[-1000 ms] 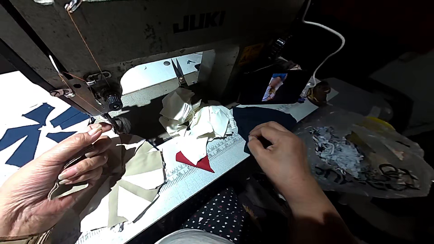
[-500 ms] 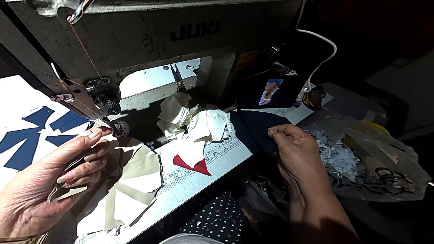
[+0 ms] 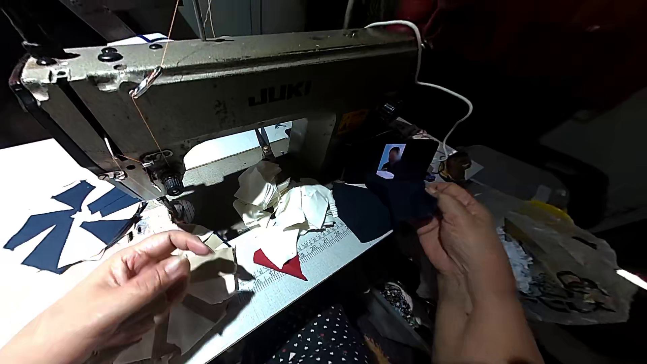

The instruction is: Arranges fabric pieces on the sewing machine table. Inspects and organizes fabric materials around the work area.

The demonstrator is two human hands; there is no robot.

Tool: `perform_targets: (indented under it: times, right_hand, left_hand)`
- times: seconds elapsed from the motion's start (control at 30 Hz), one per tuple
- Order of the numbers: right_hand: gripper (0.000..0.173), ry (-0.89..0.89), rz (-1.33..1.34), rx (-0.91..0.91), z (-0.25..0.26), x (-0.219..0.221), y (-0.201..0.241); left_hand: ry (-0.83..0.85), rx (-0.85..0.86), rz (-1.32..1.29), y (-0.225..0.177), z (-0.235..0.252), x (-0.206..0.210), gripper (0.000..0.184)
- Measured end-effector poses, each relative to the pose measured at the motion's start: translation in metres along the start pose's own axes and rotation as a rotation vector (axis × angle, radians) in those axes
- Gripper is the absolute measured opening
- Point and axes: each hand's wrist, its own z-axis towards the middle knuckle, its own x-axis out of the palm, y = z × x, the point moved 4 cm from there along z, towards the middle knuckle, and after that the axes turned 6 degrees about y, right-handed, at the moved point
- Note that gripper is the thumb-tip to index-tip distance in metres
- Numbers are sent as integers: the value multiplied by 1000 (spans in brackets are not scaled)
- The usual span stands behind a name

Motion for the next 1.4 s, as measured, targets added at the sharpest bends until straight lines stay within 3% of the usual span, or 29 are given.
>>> perform_targets:
  times: [0.17,0.33,0.5,0.7,0.93,1.13,1.3,1.4]
  right_hand:
    - [25,-23,190,-92,11,-16,16]
    - [28,-8,194,-225,4,-23,33]
    - [19,193,-33,-42,4,-11,7]
    - [23,400,91,50,-16,9,-11]
    - [31,506,367,29,-35,33,-7]
    - [35,510,626,92,-48,42,-2]
    - [36,465,864,184,-56,48,-4]
    - [41,374,913,229,-56,43,-3]
  left_hand:
    - [62,38,184,-14,-5,34,26]
    - [126,175,312,-17,1,72,29]
    - [126,276,358,5,25,99,32]
    - [133,316,392,26,46,120,32]
    - [47,189,443,31,73,131,38]
    - [2,1,397,36,90,139,74]
    - [-56,69,313,35,101,141,61]
    - [42,73,163,29,97,141,54]
